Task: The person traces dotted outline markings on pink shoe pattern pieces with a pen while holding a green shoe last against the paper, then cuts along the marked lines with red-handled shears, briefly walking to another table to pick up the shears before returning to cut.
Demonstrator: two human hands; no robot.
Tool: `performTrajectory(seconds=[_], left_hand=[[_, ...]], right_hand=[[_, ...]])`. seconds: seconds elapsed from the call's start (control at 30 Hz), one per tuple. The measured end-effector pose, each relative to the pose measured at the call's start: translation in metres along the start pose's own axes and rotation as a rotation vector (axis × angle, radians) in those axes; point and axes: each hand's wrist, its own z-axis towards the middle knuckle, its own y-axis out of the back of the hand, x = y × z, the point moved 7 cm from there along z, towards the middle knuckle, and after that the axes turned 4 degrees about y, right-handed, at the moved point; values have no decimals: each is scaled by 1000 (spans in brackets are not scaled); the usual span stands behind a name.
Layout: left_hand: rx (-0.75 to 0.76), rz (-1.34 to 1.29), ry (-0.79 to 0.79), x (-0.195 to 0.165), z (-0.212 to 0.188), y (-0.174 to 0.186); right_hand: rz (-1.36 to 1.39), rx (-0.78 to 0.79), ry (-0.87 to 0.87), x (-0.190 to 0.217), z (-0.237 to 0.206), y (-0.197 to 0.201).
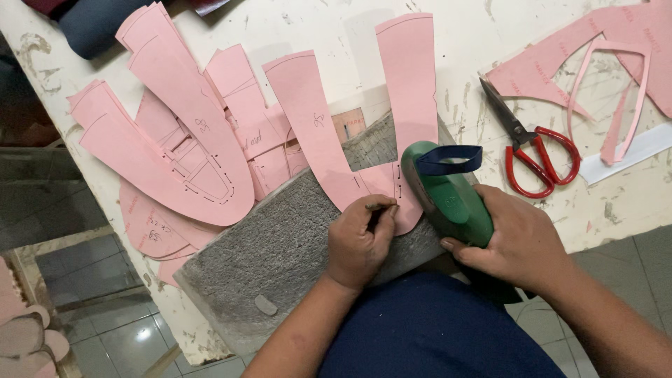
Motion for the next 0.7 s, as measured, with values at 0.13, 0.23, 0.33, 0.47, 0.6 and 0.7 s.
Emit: performTrajectory(seconds=[0.13, 0.23, 0.33, 0.47, 0.6, 0.7], left_hand=[[10, 19, 4, -1, 0, 0], [6, 34, -39, -5, 1, 0], [3, 57, -88, -9, 0, 0], [-13, 76, -121, -11, 0, 0], [13, 111, -180, -17, 0, -2], [15, 188, -277, -26, -2, -5]], right_hand=[[-9, -14, 12, 0, -1, 0], [-6, -23, 35, 0, 0, 0], [-6, -29, 37, -1, -1, 0], [6, -28, 44, 2, -1, 0], [-3, -25, 29, 3, 0, 3], [76, -64, 126, 4, -6, 9]])
